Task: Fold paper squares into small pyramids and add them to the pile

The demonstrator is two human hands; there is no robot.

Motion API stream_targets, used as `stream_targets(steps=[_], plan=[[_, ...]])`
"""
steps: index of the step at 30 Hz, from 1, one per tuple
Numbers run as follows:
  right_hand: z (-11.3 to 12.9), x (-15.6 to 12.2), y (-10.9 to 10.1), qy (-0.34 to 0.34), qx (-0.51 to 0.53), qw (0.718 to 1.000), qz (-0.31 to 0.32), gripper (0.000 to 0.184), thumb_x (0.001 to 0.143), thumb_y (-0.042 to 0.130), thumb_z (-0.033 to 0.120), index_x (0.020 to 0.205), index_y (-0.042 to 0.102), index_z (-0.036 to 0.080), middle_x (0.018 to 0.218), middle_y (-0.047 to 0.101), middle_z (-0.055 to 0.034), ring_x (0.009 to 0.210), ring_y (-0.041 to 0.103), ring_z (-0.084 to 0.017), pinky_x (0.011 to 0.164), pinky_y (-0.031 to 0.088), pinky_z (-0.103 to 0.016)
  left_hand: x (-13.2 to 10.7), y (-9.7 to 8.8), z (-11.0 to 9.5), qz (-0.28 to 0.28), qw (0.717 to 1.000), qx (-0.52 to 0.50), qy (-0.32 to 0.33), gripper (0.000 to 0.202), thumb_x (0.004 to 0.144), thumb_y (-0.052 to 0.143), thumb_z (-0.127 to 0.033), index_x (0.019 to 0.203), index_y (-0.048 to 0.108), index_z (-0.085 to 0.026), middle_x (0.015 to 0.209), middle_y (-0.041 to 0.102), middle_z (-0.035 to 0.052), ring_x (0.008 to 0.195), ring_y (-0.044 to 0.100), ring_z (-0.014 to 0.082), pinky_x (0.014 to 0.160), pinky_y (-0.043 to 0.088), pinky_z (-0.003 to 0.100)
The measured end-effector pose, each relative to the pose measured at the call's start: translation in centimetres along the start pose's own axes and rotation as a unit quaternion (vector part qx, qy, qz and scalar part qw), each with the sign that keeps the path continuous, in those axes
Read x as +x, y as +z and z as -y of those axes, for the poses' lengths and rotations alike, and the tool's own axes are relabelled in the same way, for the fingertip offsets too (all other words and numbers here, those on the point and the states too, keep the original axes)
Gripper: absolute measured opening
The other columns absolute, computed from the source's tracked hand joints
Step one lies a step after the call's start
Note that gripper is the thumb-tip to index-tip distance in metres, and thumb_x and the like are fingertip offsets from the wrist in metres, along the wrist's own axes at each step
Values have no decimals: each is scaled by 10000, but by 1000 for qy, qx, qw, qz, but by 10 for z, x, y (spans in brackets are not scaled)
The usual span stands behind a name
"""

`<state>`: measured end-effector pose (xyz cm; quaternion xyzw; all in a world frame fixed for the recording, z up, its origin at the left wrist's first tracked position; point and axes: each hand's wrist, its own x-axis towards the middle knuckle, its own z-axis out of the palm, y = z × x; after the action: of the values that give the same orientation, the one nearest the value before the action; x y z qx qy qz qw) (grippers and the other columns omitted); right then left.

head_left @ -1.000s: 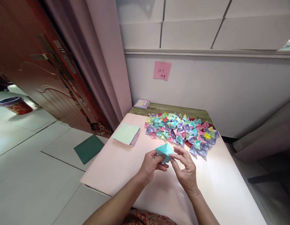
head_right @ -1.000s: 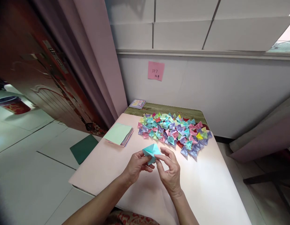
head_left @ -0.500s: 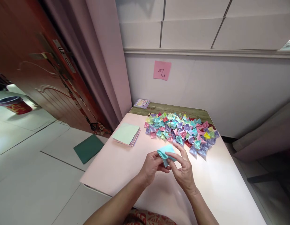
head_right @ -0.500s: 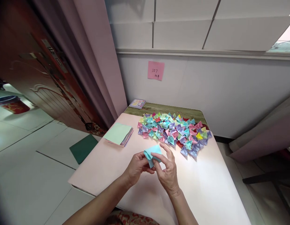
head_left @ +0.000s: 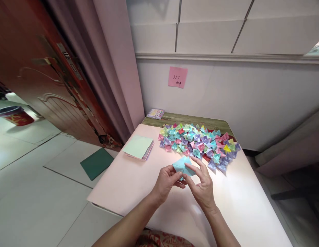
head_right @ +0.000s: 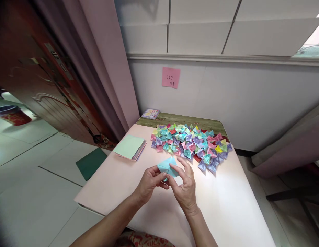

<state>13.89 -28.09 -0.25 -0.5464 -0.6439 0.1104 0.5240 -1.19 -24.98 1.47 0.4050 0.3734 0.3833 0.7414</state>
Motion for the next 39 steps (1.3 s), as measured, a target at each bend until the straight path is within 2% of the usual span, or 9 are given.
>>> stream_targets(steps=[7, 11, 14, 17, 21, 24, 30, 34, 39], plan=[[-6, -3, 0, 56, 20, 998, 15, 265, 867, 624, 355, 1109, 696, 274, 1295, 568, -94, 1222, 515, -284, 999, 449, -485, 1, -4, 0, 16, 997, 56, 49, 306, 774, 719, -349, 989, 705, -132, 850, 695, 73, 719, 627, 160, 676, 527, 297], [-5, -5, -1, 92, 42, 994, 34, 192, 856, 647, 387, 972, 748, 273, 1039, 688, -75, 1007, 624, -252, 840, 518, -389, 4, -4, 0, 26, 993, 70, 95, 180, 781, 716, -291, 855, 694, -128, 814, 665, 44, 784, 599, 146, 757, 496, 278], [1, -4, -2, 135, 68, 987, 47, 188, 855, 643, 393, 882, 756, 245, 840, 713, -50, 820, 650, -220, 719, 508, -325, 6, -4, 0, -3, 994, 44, 96, 192, 735, 752, -260, 823, 629, -142, 751, 631, 10, 734, 587, 133, 748, 496, 285], [5, -2, -2, 195, 95, 975, 55, 232, 844, 640, 425, 838, 749, 221, 802, 719, -45, 788, 648, -217, 696, 494, -302, 8, -7, -1, -53, 989, 80, 112, 306, 682, 788, -235, 918, 607, -167, 771, 612, -10, 714, 563, 120, 712, 476, 260], [6, 1, -3, 244, 131, 956, 95, 286, 829, 635, 465, 793, 731, 198, 778, 727, -48, 770, 655, -220, 719, 494, -301, 10, -12, -1, -16, 990, 105, 92, 195, 734, 738, -273, 819, 624, -140, 752, 605, 4, 710, 545, 120, 701, 437, 251], [2, 2, -1, 253, 153, 948, 113, 298, 818, 640, 472, 779, 713, 186, 748, 719, -49, 738, 655, -212, 693, 496, -291, 11, -13, 1, -5, 993, 93, 73, 224, 735, 729, -287, 684, 572, -136, 648, 553, -19, 633, 496, 104, 636, 399, 240], [2, 0, 2, 241, 163, 952, 93, 307, 812, 645, 474, 740, 669, 177, 702, 690, -42, 678, 630, -191, 661, 493, -286, 10, -11, 0, 11, 989, 128, 78, 224, 767, 709, -335, 745, 605, -138, 675, 553, -12, 655, 503, 112, 637, 410, 241], [6, -2, 2, 228, 147, 959, 84, 283, 824, 639, 456, 741, 667, 187, 710, 688, -34, 704, 630, -190, 693, 491, -286, 11, -9, -1, -12, 991, 114, 68, 272, 786, 689, -384, 711, 609, -136, 653, 564, -1, 634, 517, 120, 621, 432, 251], [4, -3, 1, 251, 181, 944, 114, 278, 825, 646, 455, 807, 692, 182, 766, 710, -48, 726, 641, -192, 686, 497, -282, 12, -9, -1, -17, 990, 113, 87, 250, 766, 706, -341, 664, 622, -129, 608, 554, -8, 597, 480, 103, 588, 395, 228]])
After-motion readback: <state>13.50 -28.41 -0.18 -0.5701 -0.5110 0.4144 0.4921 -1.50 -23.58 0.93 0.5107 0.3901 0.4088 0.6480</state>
